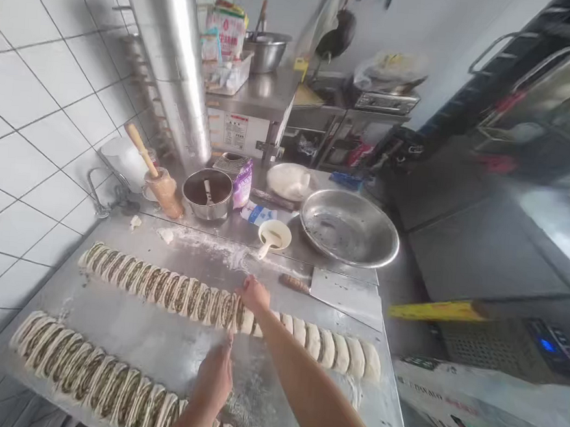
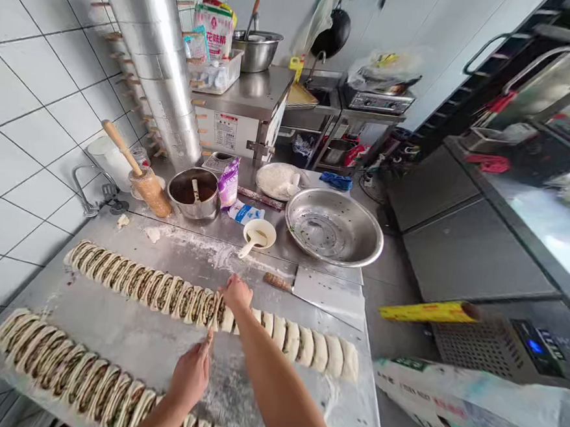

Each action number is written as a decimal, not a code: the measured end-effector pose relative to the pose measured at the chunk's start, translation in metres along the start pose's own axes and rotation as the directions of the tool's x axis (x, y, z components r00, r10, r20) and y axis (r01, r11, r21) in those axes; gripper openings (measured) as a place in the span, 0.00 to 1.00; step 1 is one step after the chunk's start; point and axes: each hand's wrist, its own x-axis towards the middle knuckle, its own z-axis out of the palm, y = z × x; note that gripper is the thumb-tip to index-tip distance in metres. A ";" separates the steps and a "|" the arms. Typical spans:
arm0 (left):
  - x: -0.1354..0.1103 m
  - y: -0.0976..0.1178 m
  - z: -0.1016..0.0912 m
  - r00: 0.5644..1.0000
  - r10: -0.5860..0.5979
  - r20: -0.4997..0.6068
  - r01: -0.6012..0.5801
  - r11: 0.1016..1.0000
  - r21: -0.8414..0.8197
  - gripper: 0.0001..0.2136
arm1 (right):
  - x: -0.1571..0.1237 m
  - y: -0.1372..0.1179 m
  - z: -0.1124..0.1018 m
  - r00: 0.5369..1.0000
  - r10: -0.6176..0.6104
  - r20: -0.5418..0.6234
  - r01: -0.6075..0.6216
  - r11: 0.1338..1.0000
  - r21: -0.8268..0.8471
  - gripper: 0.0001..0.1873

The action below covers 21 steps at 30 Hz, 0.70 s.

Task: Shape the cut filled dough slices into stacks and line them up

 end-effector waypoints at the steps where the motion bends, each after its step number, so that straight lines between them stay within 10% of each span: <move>1: 0.001 -0.001 0.002 1.000 0.006 -0.006 -0.006 1.000 -0.003 0.30 | 0.001 -0.001 -0.001 1.000 0.009 -0.001 -0.009 1.000 0.003 0.16; 14: -0.017 0.024 -0.001 0.989 0.099 -0.109 -0.111 0.988 -0.105 0.30 | -0.023 0.014 -0.059 0.987 -0.064 0.148 0.033 0.979 0.200 0.14; 21: -0.005 0.041 0.017 0.997 0.065 -0.040 -0.069 0.993 -0.098 0.32 | -0.011 0.031 -0.043 0.993 0.019 0.117 -0.030 0.995 0.093 0.10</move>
